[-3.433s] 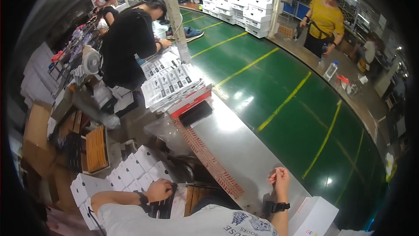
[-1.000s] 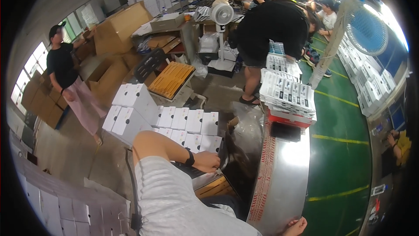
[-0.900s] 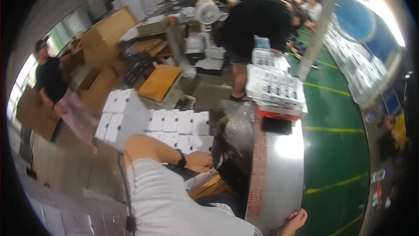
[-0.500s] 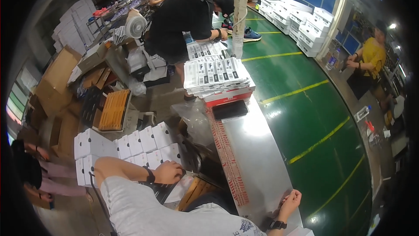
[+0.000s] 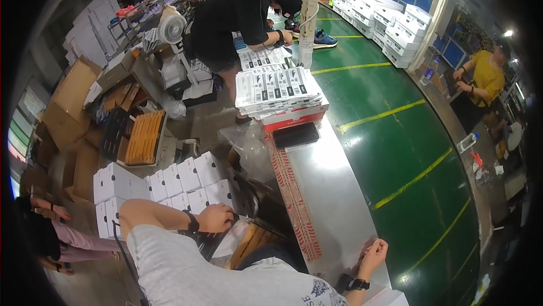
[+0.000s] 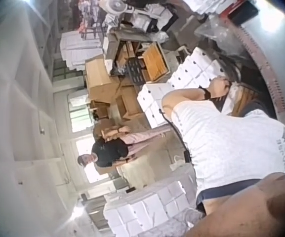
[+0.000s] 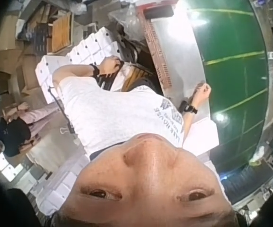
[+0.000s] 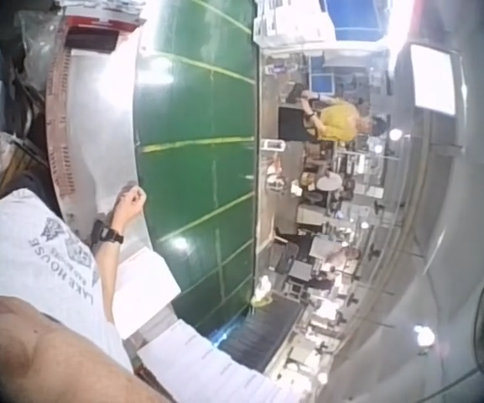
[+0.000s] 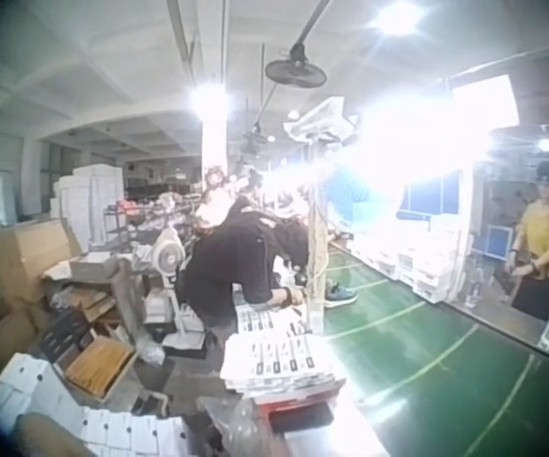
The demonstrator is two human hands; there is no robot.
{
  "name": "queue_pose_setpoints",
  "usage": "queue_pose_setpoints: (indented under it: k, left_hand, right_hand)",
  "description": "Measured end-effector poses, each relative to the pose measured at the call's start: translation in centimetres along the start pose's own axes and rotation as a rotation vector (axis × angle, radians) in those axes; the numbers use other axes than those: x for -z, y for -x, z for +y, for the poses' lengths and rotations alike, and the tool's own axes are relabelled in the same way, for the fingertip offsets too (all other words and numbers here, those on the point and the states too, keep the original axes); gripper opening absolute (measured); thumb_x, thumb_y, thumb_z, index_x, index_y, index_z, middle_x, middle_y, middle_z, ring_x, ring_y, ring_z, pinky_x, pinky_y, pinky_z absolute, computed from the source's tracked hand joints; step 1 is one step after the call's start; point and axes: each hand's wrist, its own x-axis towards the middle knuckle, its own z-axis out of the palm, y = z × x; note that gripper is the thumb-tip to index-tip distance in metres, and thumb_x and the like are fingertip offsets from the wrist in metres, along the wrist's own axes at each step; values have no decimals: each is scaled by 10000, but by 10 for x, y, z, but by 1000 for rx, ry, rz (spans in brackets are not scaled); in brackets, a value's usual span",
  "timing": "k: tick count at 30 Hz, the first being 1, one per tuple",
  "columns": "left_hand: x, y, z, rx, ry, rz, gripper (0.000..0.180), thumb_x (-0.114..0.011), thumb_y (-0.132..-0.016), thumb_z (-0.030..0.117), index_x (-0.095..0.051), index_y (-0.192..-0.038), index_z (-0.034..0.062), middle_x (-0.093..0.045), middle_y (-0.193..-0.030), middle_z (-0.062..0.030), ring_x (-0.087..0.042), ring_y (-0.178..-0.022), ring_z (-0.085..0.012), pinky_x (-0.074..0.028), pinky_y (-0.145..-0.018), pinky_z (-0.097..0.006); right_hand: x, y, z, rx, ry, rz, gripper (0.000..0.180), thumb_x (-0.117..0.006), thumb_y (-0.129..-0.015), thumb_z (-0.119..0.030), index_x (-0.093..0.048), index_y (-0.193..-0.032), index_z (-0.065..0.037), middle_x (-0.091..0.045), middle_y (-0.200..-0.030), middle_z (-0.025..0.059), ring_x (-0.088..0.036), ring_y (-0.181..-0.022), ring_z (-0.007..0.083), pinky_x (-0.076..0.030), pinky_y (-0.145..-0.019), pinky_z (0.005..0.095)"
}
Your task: Carry shoe boxes from one area to another and place them on a table in a manufacturing facility.
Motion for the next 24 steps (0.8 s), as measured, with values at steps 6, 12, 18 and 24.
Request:
queue_pose_setpoints:
  k: [6,12,18,24]
  left_hand:
    - [-5,3,-3,8,-3,-25,216,-626,-819,243,-742,-914,88,-674,-1118,-66,-607,-1019,-294,-526,-867,-403]
    - [-5,-2,0,-3,23,3,186,-633,-814,232,-731,-880,89,-672,-1104,-67,-615,-1033,-296,-530,-861,-414]
    - [-3,-1,-3,33,41,-17,189,-616,-818,196,-722,-938,96,-660,-1058,-77,-600,-1028,-314,-520,-859,-417]
    - [-20,2,-20,-57,119,33,215,-586,-787,90,-701,-968,110,-659,-1010,-130,-638,-961,-351,-515,-818,-466]
  right_hand:
    - [2,0,2,-9,-13,-19,133,-541,-1020,-153,-526,-936,-51,-478,-637,-38,-429,-492,21,-349,-425,178]
    - [7,-5,9,22,-4,-19,128,-542,-1016,-150,-529,-944,-45,-480,-644,-32,-437,-497,27,-357,-427,182]
    - [-1,-12,9,8,17,-26,146,-544,-1014,-169,-532,-938,-44,-489,-652,-22,-431,-492,30,-347,-421,188]
    - [-49,-48,-15,66,50,-237,108,-545,-1004,-149,-566,-992,-44,-547,-741,15,-500,-592,77,-435,-533,232]
